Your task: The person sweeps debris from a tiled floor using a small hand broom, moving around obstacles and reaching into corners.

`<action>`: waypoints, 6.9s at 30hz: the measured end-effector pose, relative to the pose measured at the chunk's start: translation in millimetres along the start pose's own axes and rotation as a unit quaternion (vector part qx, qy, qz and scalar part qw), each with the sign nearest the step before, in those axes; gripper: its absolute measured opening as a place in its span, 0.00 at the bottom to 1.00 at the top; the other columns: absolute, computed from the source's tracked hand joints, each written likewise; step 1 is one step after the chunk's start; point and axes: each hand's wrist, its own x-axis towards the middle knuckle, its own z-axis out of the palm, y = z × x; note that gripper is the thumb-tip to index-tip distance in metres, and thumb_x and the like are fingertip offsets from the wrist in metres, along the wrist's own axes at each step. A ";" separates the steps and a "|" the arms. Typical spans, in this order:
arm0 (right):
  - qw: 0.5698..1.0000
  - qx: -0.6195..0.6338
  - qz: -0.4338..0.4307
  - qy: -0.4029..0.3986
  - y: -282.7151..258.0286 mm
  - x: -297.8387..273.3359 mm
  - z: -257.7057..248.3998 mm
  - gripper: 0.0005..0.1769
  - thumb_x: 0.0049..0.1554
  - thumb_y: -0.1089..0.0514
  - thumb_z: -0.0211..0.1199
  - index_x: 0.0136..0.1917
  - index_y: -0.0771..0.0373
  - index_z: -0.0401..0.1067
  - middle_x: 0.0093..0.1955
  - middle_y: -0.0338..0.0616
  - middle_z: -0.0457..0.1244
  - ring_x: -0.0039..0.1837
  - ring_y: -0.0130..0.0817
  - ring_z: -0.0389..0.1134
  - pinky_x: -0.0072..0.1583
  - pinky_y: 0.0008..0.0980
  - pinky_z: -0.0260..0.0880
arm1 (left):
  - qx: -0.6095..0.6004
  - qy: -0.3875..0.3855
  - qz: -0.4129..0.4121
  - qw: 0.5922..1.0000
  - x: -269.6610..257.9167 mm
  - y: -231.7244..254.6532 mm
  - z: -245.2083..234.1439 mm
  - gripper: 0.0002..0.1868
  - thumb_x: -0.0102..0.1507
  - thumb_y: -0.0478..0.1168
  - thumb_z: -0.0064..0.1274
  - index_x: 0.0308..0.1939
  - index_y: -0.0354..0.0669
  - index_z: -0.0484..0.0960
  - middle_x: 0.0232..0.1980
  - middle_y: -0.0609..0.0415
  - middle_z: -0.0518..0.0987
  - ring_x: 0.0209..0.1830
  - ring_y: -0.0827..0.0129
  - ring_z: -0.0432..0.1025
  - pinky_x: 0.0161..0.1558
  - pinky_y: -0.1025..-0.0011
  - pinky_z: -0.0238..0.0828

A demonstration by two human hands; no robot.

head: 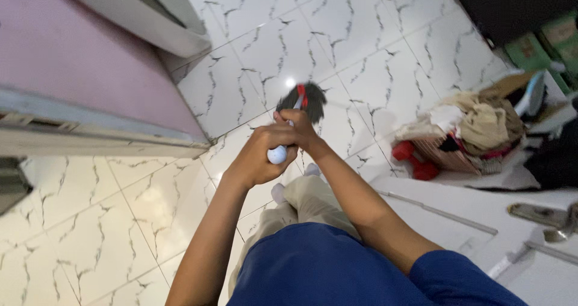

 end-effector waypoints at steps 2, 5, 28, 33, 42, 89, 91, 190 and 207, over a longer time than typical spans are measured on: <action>0.995 -0.019 0.089 0.043 6.2 -9.6 -20.7 0.23 0.61 0.59 0.64 0.32 0.65 0.55 0.31 0.45 0.48 0.37 0.32 0.48 0.40 0.36 0.53 | -0.020 -0.061 -0.049 0.997 12.9 -12.2 19.5 0.10 0.53 0.30 0.50 0.37 0.37 0.83 0.38 0.47 0.83 0.38 0.51 0.76 0.45 0.59 0.73; 0.985 0.014 0.140 0.101 19.5 -14.8 -54.3 0.23 0.60 0.59 0.62 0.31 0.65 0.52 0.29 0.43 0.46 0.36 0.30 0.46 0.39 0.35 0.52 | -0.037 -0.097 -0.031 0.994 48.0 -23.6 42.6 0.11 0.53 0.29 0.49 0.37 0.35 0.83 0.37 0.45 0.83 0.37 0.50 0.76 0.43 0.60 0.73; 0.902 -0.128 0.283 0.300 52.8 -98.5 -108.7 0.09 0.54 0.59 0.68 0.41 0.69 0.77 0.35 0.53 0.69 0.36 0.38 0.70 0.42 0.36 0.69 | -0.187 -0.300 -0.081 0.932 158.1 -55.8 76.1 0.11 0.56 0.35 0.46 0.32 0.36 0.84 0.28 0.51 0.80 0.29 0.70 0.71 0.35 0.71 0.70; 0.913 -0.077 0.250 0.312 30.4 -26.7 -42.5 0.08 0.51 0.62 0.67 0.44 0.67 0.78 0.38 0.53 0.70 0.40 0.34 0.71 0.45 0.35 0.70 | -0.127 -0.329 -0.058 0.934 166.3 -38.4 -14.2 0.10 0.54 0.35 0.47 0.29 0.36 0.84 0.25 0.51 0.80 0.24 0.68 0.69 0.30 0.69 0.68; 0.921 0.214 0.117 0.305 54.1 68.0 99.6 0.14 0.61 0.59 0.62 0.61 0.57 0.71 0.60 0.37 0.66 0.63 0.26 0.67 0.62 0.34 0.72 | -0.030 -0.417 0.001 0.908 149.1 -13.0 -101.4 0.09 0.51 0.37 0.52 0.30 0.37 0.84 0.26 0.47 0.83 0.24 0.62 0.75 0.33 0.67 0.72; 0.899 -0.043 0.284 0.330 -0.9 -20.4 74.7 0.14 0.54 0.55 0.68 0.31 0.62 0.70 0.33 0.37 0.66 0.39 0.25 0.65 0.41 0.33 0.65 | -0.253 -0.348 0.237 0.871 75.2 -37.8 -68.4 0.09 0.57 0.25 0.51 0.38 0.39 0.81 0.41 0.49 0.85 0.41 0.57 0.79 0.45 0.68 0.77; 0.883 -0.066 0.332 0.326 -9.1 -29.3 58.7 0.20 0.61 0.53 0.65 0.29 0.61 0.69 0.29 0.38 0.63 0.36 0.29 0.63 0.41 0.35 0.62 | -0.216 -0.335 0.214 0.892 59.8 -52.1 -55.2 0.10 0.57 0.25 0.53 0.38 0.41 0.83 0.36 0.50 0.84 0.35 0.61 0.76 0.42 0.67 0.73; 0.818 -0.071 0.403 0.404 -152.1 -192.1 190.9 0.18 0.64 0.51 0.63 0.39 0.67 0.72 0.29 0.41 0.62 0.35 0.33 0.64 0.41 0.39 0.65 | -0.210 -0.386 -0.033 0.898 -67.1 91.3 -22.3 0.13 0.56 0.32 0.44 0.31 0.37 0.86 0.21 0.55 0.76 0.22 0.76 0.71 0.28 0.74 0.70; 0.813 0.188 0.318 0.451 -43.7 -178.5 158.8 0.09 0.60 0.63 0.62 0.40 0.64 0.64 0.40 0.38 0.60 0.45 0.32 0.63 0.59 0.36 0.71 | -0.137 -0.367 0.100 0.915 -174.2 -40.4 -15.5 0.13 0.56 0.26 0.54 0.42 0.42 0.86 0.32 0.48 0.79 0.36 0.58 0.75 0.43 0.63 0.73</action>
